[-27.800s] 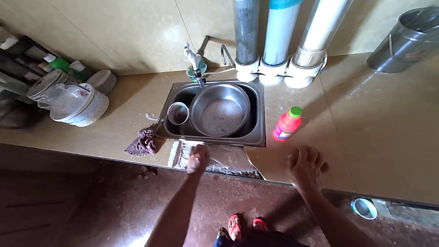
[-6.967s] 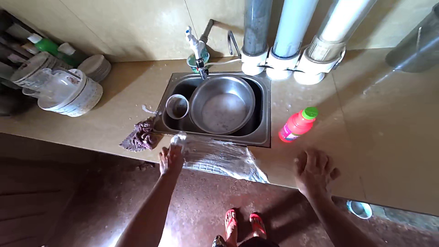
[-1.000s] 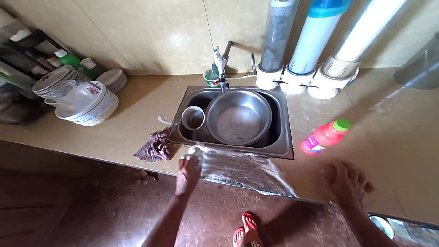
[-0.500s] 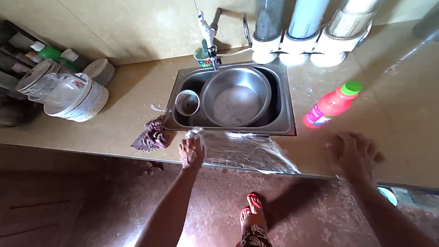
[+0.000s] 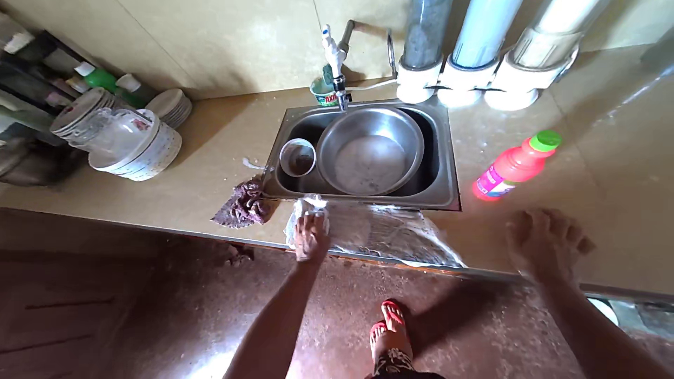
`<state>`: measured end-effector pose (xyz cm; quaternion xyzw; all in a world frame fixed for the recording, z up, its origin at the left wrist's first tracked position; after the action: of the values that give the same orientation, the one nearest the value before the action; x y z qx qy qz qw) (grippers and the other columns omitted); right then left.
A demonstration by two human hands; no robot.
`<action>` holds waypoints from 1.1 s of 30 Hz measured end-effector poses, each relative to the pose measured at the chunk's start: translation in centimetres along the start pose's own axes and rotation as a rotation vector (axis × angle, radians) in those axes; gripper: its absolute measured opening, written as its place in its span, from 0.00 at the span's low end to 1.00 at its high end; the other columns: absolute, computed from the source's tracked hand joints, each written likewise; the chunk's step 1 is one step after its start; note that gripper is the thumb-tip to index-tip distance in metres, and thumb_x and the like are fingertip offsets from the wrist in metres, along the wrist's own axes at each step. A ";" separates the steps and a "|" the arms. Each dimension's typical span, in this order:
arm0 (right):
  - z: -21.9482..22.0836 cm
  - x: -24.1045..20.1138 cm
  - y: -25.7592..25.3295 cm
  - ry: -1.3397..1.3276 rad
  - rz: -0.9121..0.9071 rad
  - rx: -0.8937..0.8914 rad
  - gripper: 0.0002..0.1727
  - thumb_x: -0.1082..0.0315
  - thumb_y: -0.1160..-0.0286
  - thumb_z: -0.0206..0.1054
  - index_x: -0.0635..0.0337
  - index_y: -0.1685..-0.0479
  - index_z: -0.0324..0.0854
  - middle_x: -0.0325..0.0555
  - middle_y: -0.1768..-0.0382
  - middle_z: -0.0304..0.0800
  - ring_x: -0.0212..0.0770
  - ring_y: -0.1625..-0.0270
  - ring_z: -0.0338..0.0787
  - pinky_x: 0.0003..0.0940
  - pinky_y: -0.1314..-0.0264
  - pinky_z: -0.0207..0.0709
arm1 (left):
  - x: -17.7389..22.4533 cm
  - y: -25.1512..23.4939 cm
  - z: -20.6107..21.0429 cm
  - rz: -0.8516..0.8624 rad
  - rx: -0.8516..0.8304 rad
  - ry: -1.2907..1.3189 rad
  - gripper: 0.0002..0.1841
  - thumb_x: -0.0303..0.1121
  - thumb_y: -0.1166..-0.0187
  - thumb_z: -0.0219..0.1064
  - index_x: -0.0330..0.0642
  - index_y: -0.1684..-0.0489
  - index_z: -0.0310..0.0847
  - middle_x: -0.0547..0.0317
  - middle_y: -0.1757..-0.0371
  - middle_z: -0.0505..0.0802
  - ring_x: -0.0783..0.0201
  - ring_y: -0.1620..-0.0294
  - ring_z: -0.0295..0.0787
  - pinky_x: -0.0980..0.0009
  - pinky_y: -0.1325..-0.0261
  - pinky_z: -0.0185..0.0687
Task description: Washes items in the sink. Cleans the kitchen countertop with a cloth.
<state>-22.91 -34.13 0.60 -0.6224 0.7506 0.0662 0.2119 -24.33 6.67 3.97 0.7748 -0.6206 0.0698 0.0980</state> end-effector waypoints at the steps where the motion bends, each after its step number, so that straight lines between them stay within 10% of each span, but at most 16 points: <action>1: -0.1 -0.2 0.0 0.006 0.019 -0.015 0.31 0.53 0.16 0.56 0.68 0.24 0.73 0.74 0.20 0.68 0.81 0.16 0.61 0.83 0.24 0.49 | 2.2 0.5 0.4 -0.016 -0.054 0.013 0.22 0.35 0.17 0.64 0.30 0.29 0.81 0.29 0.26 0.82 0.32 0.19 0.72 0.42 0.16 0.62; 6: -0.2 0.3 0.3 0.006 -0.020 -0.023 0.31 0.51 0.15 0.55 0.65 0.22 0.72 0.73 0.19 0.68 0.81 0.16 0.61 0.84 0.25 0.50 | 12.5 2.1 4.0 0.276 -0.147 0.121 0.18 0.33 0.18 0.65 0.36 0.35 0.87 0.38 0.34 0.89 0.39 0.26 0.81 0.46 0.23 0.71; 13: 0.0 0.1 0.0 -0.008 0.017 -0.015 0.31 0.53 0.17 0.56 0.67 0.24 0.74 0.73 0.19 0.68 0.80 0.15 0.60 0.82 0.23 0.47 | -0.5 -0.3 0.3 0.000 0.057 -0.006 0.20 0.31 0.21 0.68 0.30 0.33 0.84 0.27 0.30 0.85 0.29 0.24 0.76 0.35 0.22 0.66; 20: 0.0 0.5 0.2 -0.016 0.018 -0.031 0.31 0.50 0.17 0.54 0.63 0.22 0.72 0.71 0.18 0.67 0.78 0.14 0.59 0.83 0.23 0.48 | 15.0 2.2 5.2 0.327 -0.095 0.105 0.16 0.33 0.19 0.65 0.39 0.38 0.89 0.39 0.34 0.90 0.39 0.28 0.81 0.45 0.26 0.74; 27: -0.1 0.2 0.1 -0.023 0.024 -0.024 0.30 0.52 0.17 0.56 0.64 0.24 0.74 0.70 0.18 0.67 0.77 0.14 0.59 0.82 0.24 0.48 | 0.9 -0.9 0.9 0.010 0.021 0.020 0.22 0.30 0.22 0.69 0.31 0.30 0.82 0.28 0.29 0.84 0.31 0.22 0.74 0.37 0.19 0.64; 33: -0.1 0.1 0.2 0.000 0.031 -0.050 0.30 0.53 0.16 0.57 0.64 0.23 0.72 0.70 0.18 0.66 0.76 0.14 0.59 0.82 0.24 0.51 | 15.0 2.8 4.8 0.233 -0.167 0.146 0.20 0.33 0.20 0.67 0.37 0.31 0.85 0.37 0.30 0.87 0.39 0.24 0.78 0.46 0.21 0.70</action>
<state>-23.17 -34.24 0.63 -0.6158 0.7582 0.0882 0.1953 -23.86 -9.30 2.94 0.6796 -0.7011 0.0850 0.1984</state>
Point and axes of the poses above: each hand's wrist, its own y-axis away from the middle knuckle, its own z-axis out of the palm, x = y × z, the point moved 1 cm from there along -y, towards the middle knuckle
